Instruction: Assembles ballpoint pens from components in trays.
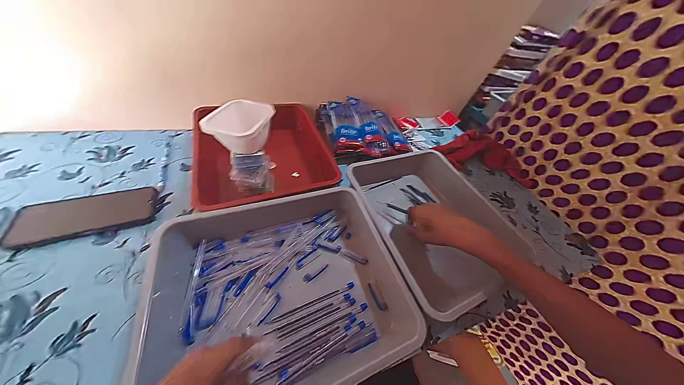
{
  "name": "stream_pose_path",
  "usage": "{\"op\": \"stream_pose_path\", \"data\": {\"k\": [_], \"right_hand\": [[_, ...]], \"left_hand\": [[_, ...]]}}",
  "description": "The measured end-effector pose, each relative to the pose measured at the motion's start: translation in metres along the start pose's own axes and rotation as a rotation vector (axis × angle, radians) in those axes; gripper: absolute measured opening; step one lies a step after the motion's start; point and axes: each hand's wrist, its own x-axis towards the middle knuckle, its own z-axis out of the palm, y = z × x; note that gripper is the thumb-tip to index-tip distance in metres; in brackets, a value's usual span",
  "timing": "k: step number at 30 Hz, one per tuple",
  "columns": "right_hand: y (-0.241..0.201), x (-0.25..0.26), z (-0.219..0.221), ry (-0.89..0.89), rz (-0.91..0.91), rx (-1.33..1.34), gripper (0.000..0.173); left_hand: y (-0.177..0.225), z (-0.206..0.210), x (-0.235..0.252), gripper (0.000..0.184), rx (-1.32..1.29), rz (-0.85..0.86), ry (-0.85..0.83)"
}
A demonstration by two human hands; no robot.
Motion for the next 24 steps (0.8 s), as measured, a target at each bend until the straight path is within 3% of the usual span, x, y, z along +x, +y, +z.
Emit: {"op": "stream_pose_path", "data": {"k": [3, 5, 7, 8, 11, 15, 24], "right_hand": [[-0.02, -0.04, -0.019, 0.321, -0.039, 0.094, 0.018], [-0.034, -0.07, -0.018, 0.519, -0.203, 0.292, 0.02], [-0.052, -0.098, -0.008, 0.472, -0.389, 0.636, 0.027], [-0.064, -0.109, -0.002, 0.428, -0.498, 0.666, 0.03], [-0.099, -0.123, 0.011, 0.512, -0.748, 0.34, 0.033], [-0.112, -0.131, 0.007, 0.605, -0.812, -0.025, 0.03], [-0.112, -0.141, -0.014, 0.546, -0.836, -0.226, 0.026]], "left_hand": [[-0.003, 0.014, 0.003, 0.029, 0.213, 0.034, 0.073], [-0.006, 0.023, 0.005, 0.029, 0.26, 0.067, 0.113], [-0.006, 0.03, 0.008, 0.03, 0.273, 0.1, 0.113], [-0.006, 0.032, 0.009, 0.03, 0.289, 0.114, 0.112], [-0.007, 0.034, 0.008, 0.029, 0.362, 0.14, 0.109], [-0.004, 0.029, 0.007, 0.028, 0.417, 0.126, 0.126], [0.001, 0.027, 0.005, 0.027, 0.442, 0.169, 0.131]]}}
